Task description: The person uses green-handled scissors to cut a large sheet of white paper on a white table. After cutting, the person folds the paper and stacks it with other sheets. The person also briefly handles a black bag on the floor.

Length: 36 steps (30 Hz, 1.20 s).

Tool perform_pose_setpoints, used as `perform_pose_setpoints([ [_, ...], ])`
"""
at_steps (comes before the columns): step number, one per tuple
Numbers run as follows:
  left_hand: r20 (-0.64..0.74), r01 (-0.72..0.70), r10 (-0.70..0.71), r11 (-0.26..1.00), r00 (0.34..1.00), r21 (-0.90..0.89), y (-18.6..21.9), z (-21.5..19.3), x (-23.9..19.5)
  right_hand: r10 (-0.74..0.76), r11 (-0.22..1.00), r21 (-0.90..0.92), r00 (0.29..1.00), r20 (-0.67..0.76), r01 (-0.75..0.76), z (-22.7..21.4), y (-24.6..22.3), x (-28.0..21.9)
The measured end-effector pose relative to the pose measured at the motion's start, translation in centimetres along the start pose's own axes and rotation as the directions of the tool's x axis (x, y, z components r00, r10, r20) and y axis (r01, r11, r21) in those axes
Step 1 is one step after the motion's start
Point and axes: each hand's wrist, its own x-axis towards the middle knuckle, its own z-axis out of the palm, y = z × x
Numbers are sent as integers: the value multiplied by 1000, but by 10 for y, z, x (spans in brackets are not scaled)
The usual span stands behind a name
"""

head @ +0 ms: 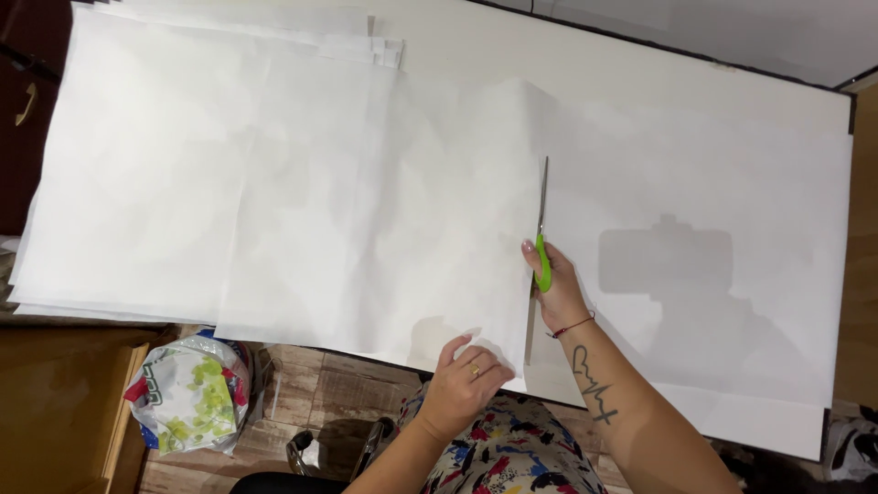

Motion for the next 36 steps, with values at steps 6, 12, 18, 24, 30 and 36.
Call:
perform_pose_setpoints([
  [6, -20, 25, -26, 999, 999, -33, 2, -4, 3, 37, 999, -21, 999, 35, -36, 9, -29, 15],
  [12, -7, 54, -54, 998, 999, -33, 4, -1, 0, 80, 995, -52, 997, -10, -80, 11, -33, 17],
  [18, 3, 53, -53, 999, 999, -9, 0, 2, -6, 34, 999, -29, 999, 12, -34, 5, -20, 30],
  [24, 15, 52, -52, 999, 999, -11, 0, 4, -5, 10, 993, -121, 1000, 13, -8, -3, -13, 44],
  [30, 37, 33, -32, 999, 999, -20, 4, 2, -1, 5, 995, -97, 1000, 11, -4, 2, -31, 59],
  [36, 43, 80, -77, 994, 996, -76, 5, 7, -6, 48, 994, -104, 999, 15, -46, 12, -59, 62],
])
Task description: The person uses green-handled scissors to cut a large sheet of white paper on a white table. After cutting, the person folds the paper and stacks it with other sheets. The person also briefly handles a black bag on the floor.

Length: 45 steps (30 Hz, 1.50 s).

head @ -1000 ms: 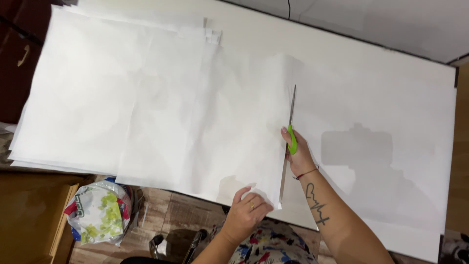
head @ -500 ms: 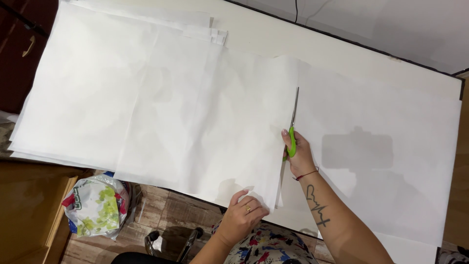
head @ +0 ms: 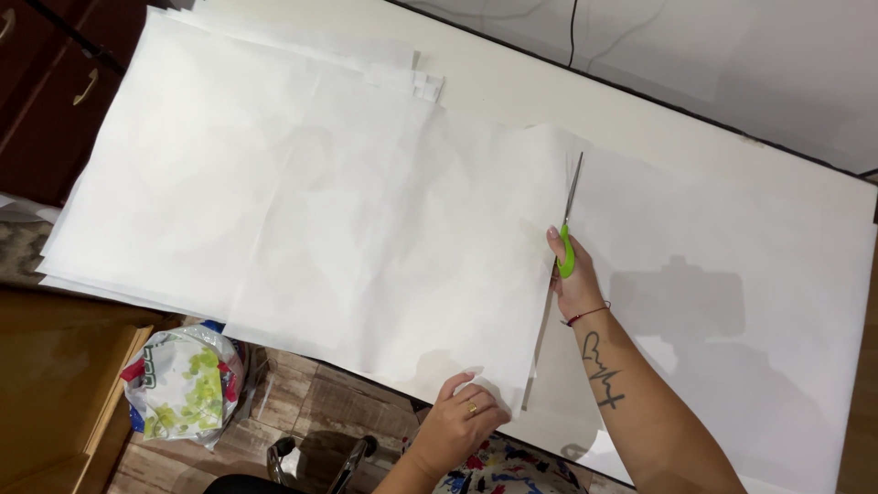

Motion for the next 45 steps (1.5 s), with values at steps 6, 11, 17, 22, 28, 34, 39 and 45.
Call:
perform_pose_setpoints([
  [6, -15, -9, 10, 1000, 1000, 26, 0, 4, 0, -11, 1000, 1, 1000, -6, 11, 3, -4, -2],
  [11, -6, 12, -12, 1000, 1000, 26, -2, 6, -4, -72, 997, -17, 997, 16, 72, -4, 11, 15],
  [17, -5, 31, -31, 999, 1000, 21, -1, 6, -3, -58, 998, -25, 998, 15, 59, -5, 8, 22],
  [22, 6, 30, -30, 1000, 1000, -1, 0, 9, -5, -42, 999, -14, 999, 8, 42, -4, -7, 40],
  [28, 6, 67, -67, 998, 998, -11, -4, 15, -10, -19, 999, -31, 1000, 7, 19, -3, -18, 54],
  [34, -5, 53, -53, 999, 999, 11, -3, 16, -9, -66, 998, -13, 997, 33, 67, -5, -13, 61],
  [39, -5, 61, -60, 998, 998, 28, -4, 19, -11, -87, 996, -31, 996, 32, 88, -9, -7, 71],
  [45, 0, 38, -38, 999, 999, 17, -4, 16, -6, -67, 996, -60, 997, 50, 70, -8, -17, 84],
])
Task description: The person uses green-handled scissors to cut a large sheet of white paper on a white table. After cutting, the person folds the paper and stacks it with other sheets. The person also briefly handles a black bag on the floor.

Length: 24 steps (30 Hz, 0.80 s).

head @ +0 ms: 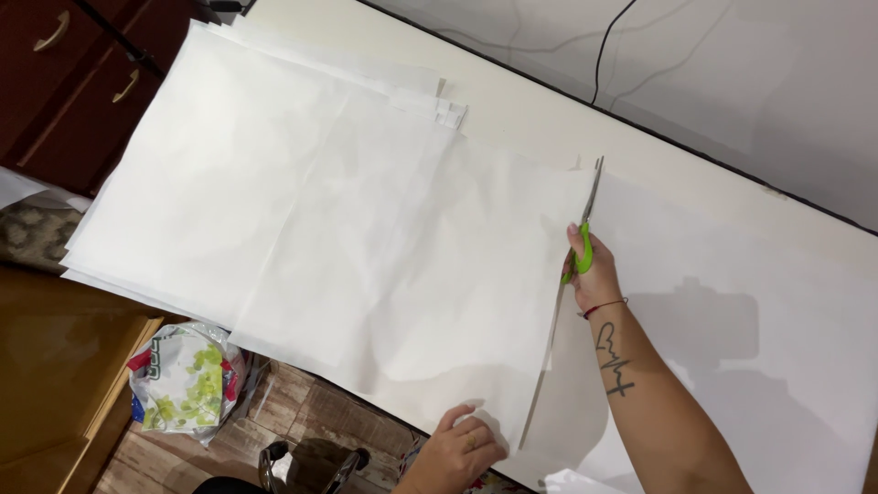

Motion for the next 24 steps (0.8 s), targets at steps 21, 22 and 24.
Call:
perform_pose_setpoints([
  [21, 111, 504, -493, 855, 863, -122, 22, 90, 97, -446, 460, -883, 884, -140, 93, -140, 53, -62],
  [22, 228, 672, -632, 698, 741, -248, 22, 96, 104, -376, 458, -886, 919, -122, 70, -153, 63, -74],
  [24, 373, 802, -713, 494, 594, -335, 28, 99, 121, -304, 456, -889, 946, -114, 39, -173, 76, -94],
])
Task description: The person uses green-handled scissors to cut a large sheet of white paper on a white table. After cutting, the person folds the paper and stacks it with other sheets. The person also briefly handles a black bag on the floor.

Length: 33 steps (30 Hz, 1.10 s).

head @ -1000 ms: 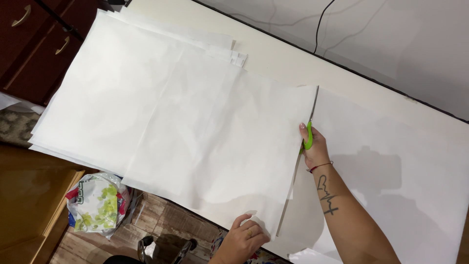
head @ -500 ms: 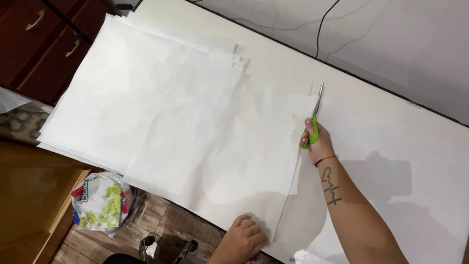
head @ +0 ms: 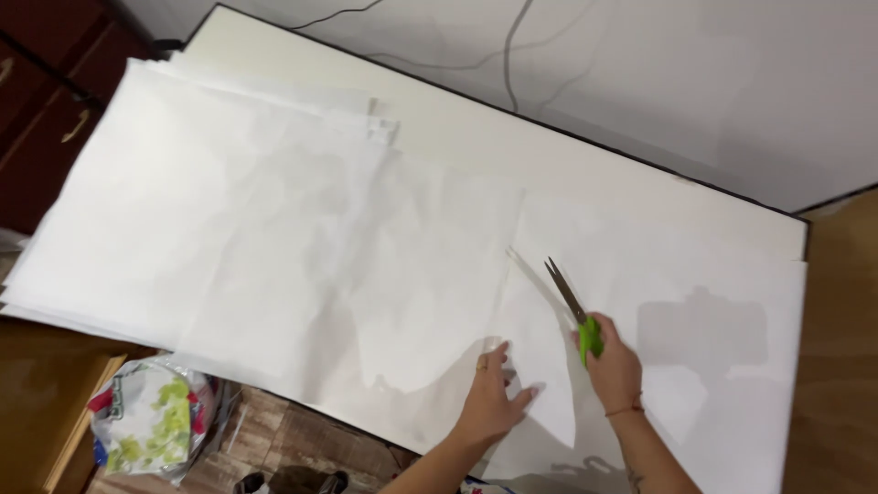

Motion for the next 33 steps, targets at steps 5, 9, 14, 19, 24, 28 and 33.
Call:
perform_pose_setpoints([
  [5, -180, 89, -97, 995, 979, -54, 0, 20, 30, 91, 896, 439, 995, -34, -67, -24, 1, -35],
  [9, -55, 143, -136, 977, 989, 158, -13, 37, 60, 179, 686, 720, 984, -21, -109, -29, -2, -40],
  [14, -104, -251, 290, 926, 951, 281, -19, 41, 104, 164, 570, 820, 985, -60, -45, -5, 26, -28],
  [19, -210, -184, 226, 962, 951, 201, 10, -92, 132, 178, 559, 826, 962, -206, 74, -25, 55, -39],
  [24, -223, -450, 413, 881, 883, -149, -11, -267, 116, 345, 908, 313, 921, -180, -279, -57, 52, -81],
  [28, -403, -63, 155, 971, 902, 232, 79, -332, 36, 463, 875, 227, 875, -142, -427, -39, 71, -102],
  [33, -411, 157, 54, 873, 910, 462, 30, -377, 27, 434, 899, 140, 887, -158, -415, -19, 73, -85],
])
